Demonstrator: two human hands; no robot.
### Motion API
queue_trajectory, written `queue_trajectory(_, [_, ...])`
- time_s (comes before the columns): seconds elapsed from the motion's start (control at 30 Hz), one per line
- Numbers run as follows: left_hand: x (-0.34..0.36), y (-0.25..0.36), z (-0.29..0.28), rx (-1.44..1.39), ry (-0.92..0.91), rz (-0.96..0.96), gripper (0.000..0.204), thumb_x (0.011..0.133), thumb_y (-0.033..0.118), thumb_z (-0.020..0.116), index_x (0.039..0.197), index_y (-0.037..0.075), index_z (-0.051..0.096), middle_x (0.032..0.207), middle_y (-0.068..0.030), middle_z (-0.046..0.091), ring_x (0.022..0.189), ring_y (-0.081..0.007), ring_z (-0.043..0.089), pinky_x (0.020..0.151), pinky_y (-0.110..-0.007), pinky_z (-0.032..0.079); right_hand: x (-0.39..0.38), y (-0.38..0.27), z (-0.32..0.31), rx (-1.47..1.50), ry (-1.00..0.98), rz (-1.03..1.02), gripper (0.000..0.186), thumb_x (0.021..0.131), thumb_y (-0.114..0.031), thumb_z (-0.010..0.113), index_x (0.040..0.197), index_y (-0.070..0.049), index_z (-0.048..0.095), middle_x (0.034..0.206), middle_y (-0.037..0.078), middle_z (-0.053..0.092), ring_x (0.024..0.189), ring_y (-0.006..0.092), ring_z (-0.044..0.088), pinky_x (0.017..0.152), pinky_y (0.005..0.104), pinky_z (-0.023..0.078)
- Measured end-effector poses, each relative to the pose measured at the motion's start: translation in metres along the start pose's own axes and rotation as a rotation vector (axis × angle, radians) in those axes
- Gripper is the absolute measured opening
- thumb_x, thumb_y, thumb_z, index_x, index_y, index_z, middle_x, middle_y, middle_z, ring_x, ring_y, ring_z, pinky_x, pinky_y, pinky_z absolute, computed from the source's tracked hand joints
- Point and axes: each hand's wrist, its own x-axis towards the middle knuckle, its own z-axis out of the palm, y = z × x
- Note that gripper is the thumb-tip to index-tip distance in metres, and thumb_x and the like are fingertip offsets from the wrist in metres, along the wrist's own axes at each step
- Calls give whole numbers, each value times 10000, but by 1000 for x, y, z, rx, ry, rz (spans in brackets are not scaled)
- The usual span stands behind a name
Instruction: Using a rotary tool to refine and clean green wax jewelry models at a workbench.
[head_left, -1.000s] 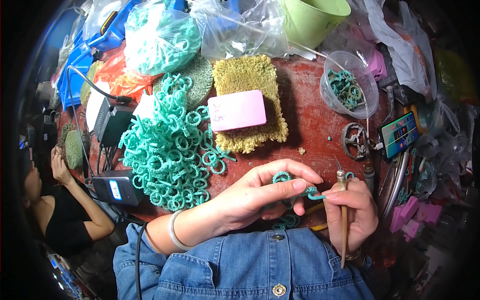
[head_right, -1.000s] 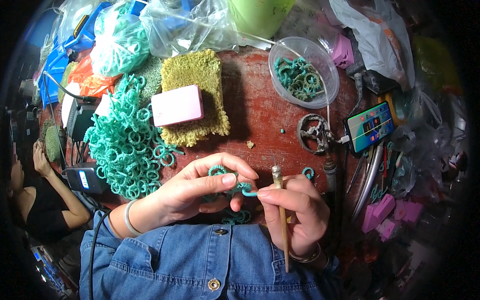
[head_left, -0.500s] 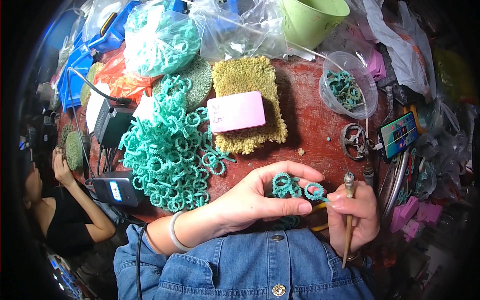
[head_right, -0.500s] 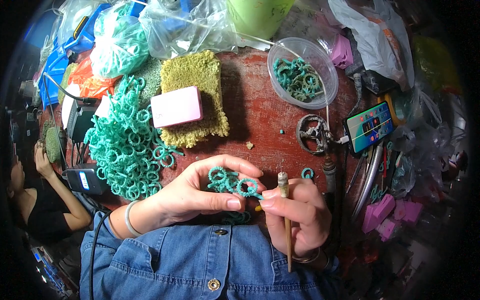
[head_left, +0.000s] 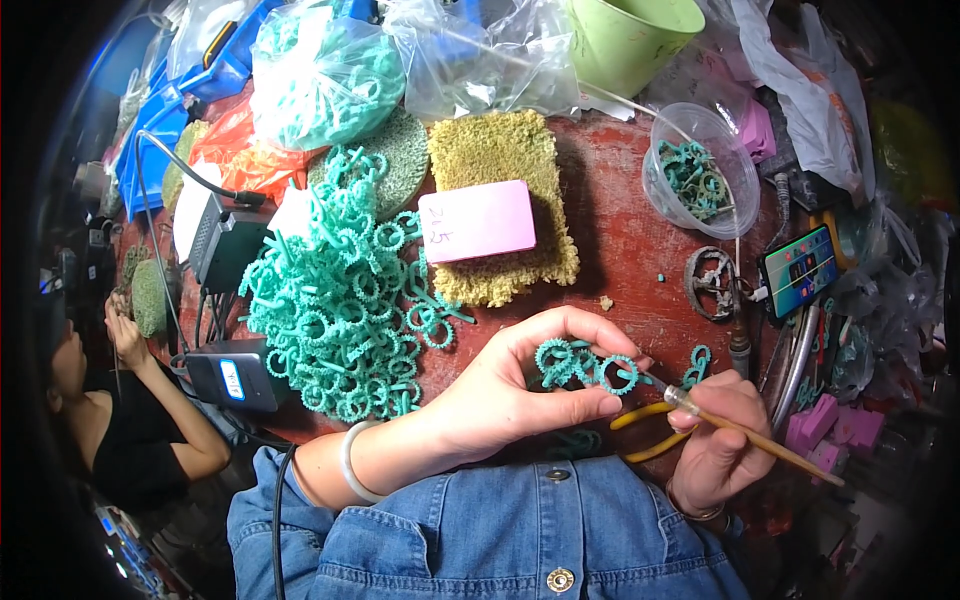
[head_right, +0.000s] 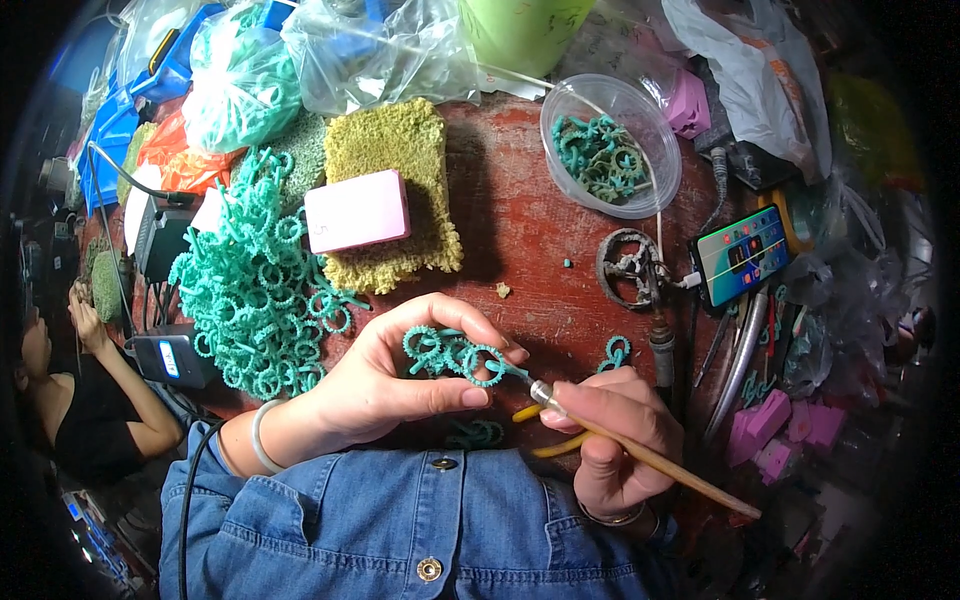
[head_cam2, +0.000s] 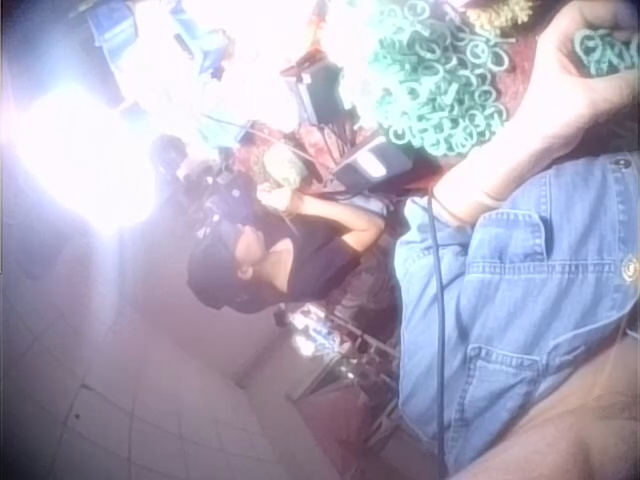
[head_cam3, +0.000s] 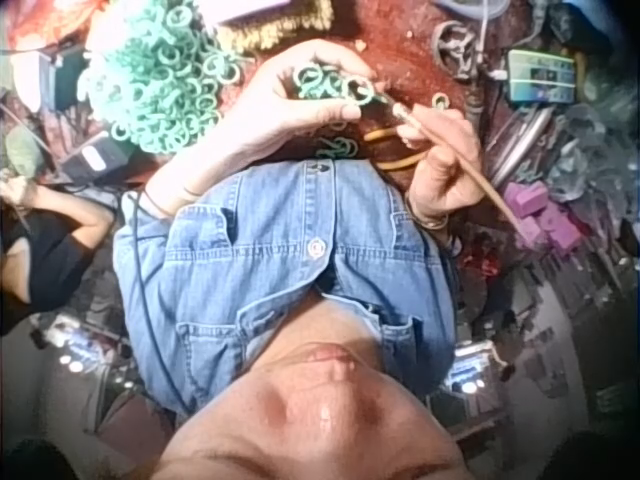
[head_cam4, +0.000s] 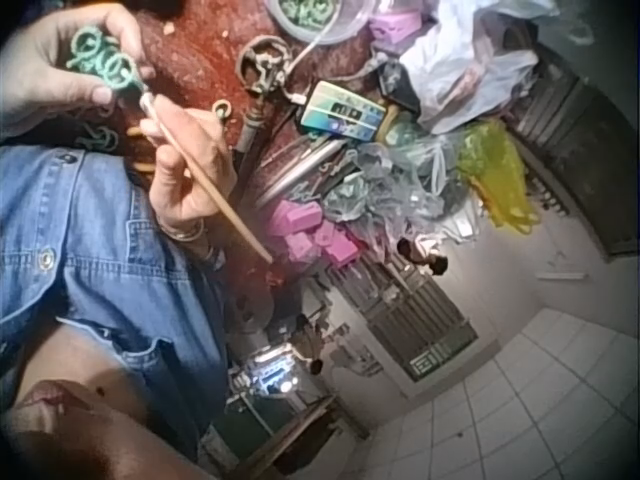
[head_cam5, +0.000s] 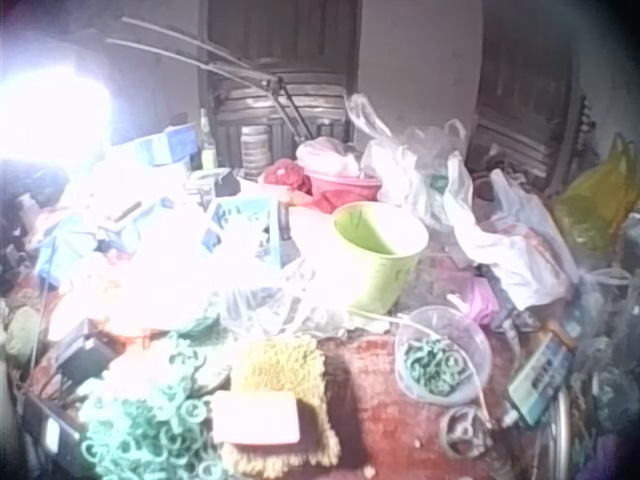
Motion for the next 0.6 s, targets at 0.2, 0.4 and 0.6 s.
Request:
queue_trajectory(0.2, [1, 3, 0, 24, -8, 4, 353, 815, -45, 685, 1130, 20, 541, 1140, -119, 628, 1122, -184, 580, 976, -330, 462, 2, -1, 3, -31, -11, -6, 318, 981, -266, 490, 949, 27, 608, 763, 86, 599, 610, 154, 564, 557, 255, 434])
queue_trajectory(0.4, [0, 2, 0, 40, -2, 8, 344, 815, -51, 680, 1123, 17, 540, 1138, -118, 625, 1121, -183, 579, 979, -329, 459, 4, -2, 0, -104, -34, -37, 284, 975, -248, 502, 946, 19, 594, 776, 76, 557, 618, 153, 531, 565, 265, 419])
queue_trajectory(0.6, [0, 3, 0, 17, -1, -12, 344, 818, -53, 675, 1125, 17, 537, 1133, -111, 624, 1121, -181, 578, 976, -327, 461, 4, -3, 1, -126, -33, -56, 260, 975, -228, 495, 946, 11, 592, 766, 70, 543, 615, 155, 515, 568, 268, 414])
